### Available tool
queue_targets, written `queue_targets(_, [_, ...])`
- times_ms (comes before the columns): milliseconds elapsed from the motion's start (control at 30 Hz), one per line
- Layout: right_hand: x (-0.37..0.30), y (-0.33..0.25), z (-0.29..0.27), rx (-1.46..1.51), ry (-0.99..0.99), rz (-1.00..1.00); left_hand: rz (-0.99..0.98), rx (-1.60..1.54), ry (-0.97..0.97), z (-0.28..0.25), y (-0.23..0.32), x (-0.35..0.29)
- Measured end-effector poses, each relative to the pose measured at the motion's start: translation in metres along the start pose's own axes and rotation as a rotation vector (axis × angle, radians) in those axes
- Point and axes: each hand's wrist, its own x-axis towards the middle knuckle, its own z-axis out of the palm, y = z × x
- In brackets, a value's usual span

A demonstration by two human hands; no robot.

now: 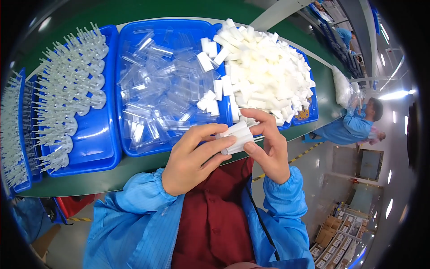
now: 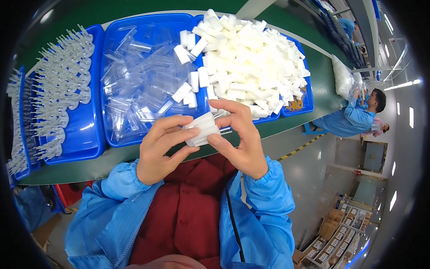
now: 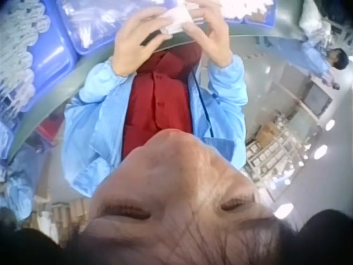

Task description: The person secures a bundle of white components with a rubber band, adjusts the parts using tweezers, and sets the bundle aside. The person then inserts white pieces into clear plastic sleeves and groups them into new bundles using rubber bands.

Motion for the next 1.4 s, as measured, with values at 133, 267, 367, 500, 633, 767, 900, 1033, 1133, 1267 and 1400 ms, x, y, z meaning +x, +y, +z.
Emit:
queue_targets(133, [0.014,0.003,0.015,0.091,-0.057,0.037,0.104,0.257,0.029,-0.01,-0.006,-0.005])
queue_targets(267, [0.017,0.003,0.03,0.076,-0.021,0.004,-0.018,0.178,0.067,-0.011,0.002,-0.013])
queue_targets(367, [0.02,-0.002,0.032,0.048,-0.035,-0.111,-0.086,0.088,0.162,-0.011,0.003,-0.015])
queue_targets(500, [-0.017,-0.004,0.001,0.056,0.338,-0.051,-0.109,-0.061,0.292,-0.008,-0.001,-0.022])
queue_targets(633, [-0.104,0.079,-0.027,0.118,0.922,0.186,0.025,-0.084,0.293,-0.007,-0.006,-0.021])
queue_targets(767, [-0.174,0.144,0.026,0.597,0.536,0.982,0.111,-0.109,0.292,0.004,-0.004,-0.019])
queue_targets(900, [-0.155,0.187,0.05,0.621,0.69,0.88,0.074,-0.064,0.222,0.023,0.001,-0.022])
queue_targets(1033, [-0.137,0.209,0.045,-0.539,0.597,0.652,0.106,0.018,0.166,0.033,0.005,-0.026])
queue_targets(1133, [-0.13,0.251,0.023,-0.485,0.636,0.551,0.106,0.037,0.18,0.037,0.006,-0.032])
queue_targets(1267, [-0.111,0.244,-0.03,0.34,1.188,0.583,0.073,0.05,0.188,0.038,0.008,-0.038])
queue_targets(1400, [-0.13,0.253,-0.048,0.543,1.287,0.596,0.037,0.051,0.176,0.035,0.01,-0.042])
